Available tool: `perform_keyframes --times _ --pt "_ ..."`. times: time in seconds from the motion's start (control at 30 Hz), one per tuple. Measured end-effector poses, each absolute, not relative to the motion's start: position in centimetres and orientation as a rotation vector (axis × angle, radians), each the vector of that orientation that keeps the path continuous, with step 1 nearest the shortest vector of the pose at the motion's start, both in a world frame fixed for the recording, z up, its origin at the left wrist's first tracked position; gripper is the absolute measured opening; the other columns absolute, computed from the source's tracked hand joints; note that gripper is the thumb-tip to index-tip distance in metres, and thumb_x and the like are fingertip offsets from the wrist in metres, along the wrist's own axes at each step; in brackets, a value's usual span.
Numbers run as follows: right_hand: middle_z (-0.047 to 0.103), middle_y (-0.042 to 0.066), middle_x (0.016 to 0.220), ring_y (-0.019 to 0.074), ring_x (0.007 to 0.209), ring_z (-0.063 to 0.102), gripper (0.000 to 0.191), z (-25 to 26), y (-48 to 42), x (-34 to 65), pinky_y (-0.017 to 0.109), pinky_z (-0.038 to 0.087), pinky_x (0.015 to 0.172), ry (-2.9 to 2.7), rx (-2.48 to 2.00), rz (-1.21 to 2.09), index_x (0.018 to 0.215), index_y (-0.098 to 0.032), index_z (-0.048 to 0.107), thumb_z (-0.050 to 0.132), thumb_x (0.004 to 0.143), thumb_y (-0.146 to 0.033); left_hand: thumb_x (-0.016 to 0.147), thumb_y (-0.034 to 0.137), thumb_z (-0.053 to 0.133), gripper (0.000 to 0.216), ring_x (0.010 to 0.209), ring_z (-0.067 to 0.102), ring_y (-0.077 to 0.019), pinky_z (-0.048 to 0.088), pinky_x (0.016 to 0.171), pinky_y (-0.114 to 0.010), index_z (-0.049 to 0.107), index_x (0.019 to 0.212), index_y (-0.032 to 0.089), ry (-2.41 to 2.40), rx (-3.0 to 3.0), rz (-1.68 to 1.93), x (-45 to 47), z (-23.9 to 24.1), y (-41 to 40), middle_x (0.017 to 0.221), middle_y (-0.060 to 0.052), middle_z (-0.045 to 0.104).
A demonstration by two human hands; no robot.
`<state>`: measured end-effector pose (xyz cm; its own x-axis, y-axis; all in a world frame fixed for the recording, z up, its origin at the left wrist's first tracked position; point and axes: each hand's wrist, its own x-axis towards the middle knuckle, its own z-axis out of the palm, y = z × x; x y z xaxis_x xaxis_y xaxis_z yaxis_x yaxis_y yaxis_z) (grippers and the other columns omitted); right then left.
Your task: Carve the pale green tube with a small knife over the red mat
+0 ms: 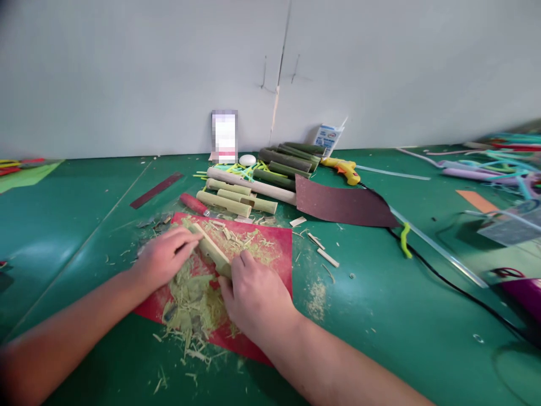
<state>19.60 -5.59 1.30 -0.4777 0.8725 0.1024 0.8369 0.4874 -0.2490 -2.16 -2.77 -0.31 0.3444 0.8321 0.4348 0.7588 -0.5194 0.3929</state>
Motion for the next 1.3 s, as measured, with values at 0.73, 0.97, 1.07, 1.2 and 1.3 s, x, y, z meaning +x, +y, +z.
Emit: perform_keyframes --times 0.73,0.97,1.07,1.2,1.3 --pt "0.053 0.004 0.078 0.0145 0.062 0.052 0.015 1.49 -5.66 19.58 0.028 0.031 0.05 -2.529 -1.439 0.175 0.078 -0.017 0.051 0.045 0.085 -0.029 0.088 0.02 0.046 0.022 0.081 0.061 -0.0158 0.05 0.073 -0.029 0.063 0.102 0.017 1.492 2.522 0.897 -2.3 -0.17 -2.34 0.089 -0.006 0.064" --pt "0.053 0.004 0.079 0.0141 0.062 0.052 0.016 1.37 -5.67 19.65 0.027 0.031 0.051 -2.533 -1.438 0.186 0.079 -0.017 0.051 0.045 0.086 -0.029 0.089 0.02 0.046 0.022 0.083 0.06 -0.0164 0.049 0.076 -0.03 0.063 0.102 0.016 1.5 2.515 0.919 -1.84 -0.13 -2.89 0.089 -0.007 0.064" --pt "0.053 0.004 0.079 0.0143 0.063 0.052 0.014 1.4 -5.69 19.66 0.027 0.031 0.051 -2.535 -1.423 0.192 0.078 -0.017 0.051 0.046 0.085 -0.029 0.089 0.021 0.046 0.023 0.079 0.06 -0.0148 0.049 0.073 -0.028 0.061 0.106 0.018 1.399 2.516 0.787 -1.7 -0.12 -3.13 0.089 -0.006 0.064" --pt "0.054 0.004 0.08 0.0143 0.063 0.052 0.016 1.41 -5.65 19.65 0.027 0.032 0.051 -2.523 -1.441 0.207 0.079 -0.017 0.051 0.045 0.086 -0.029 0.088 0.02 0.047 0.021 0.084 0.06 -0.0167 0.049 0.078 -0.03 0.063 0.1 0.017 1.517 2.481 0.938 -1.76 -0.09 -2.99 0.091 -0.007 0.064" --pt "0.053 0.004 0.08 0.0144 0.062 0.052 0.015 1.33 -5.63 19.64 0.028 0.032 0.051 -2.548 -1.433 0.197 0.08 -0.017 0.052 0.045 0.085 -0.029 0.089 0.02 0.046 0.022 0.082 0.061 -0.0159 0.049 0.074 -0.029 0.062 0.104 0.018 1.43 2.5 0.856 -1.5 0.0 -3.21 0.09 -0.006 0.064"
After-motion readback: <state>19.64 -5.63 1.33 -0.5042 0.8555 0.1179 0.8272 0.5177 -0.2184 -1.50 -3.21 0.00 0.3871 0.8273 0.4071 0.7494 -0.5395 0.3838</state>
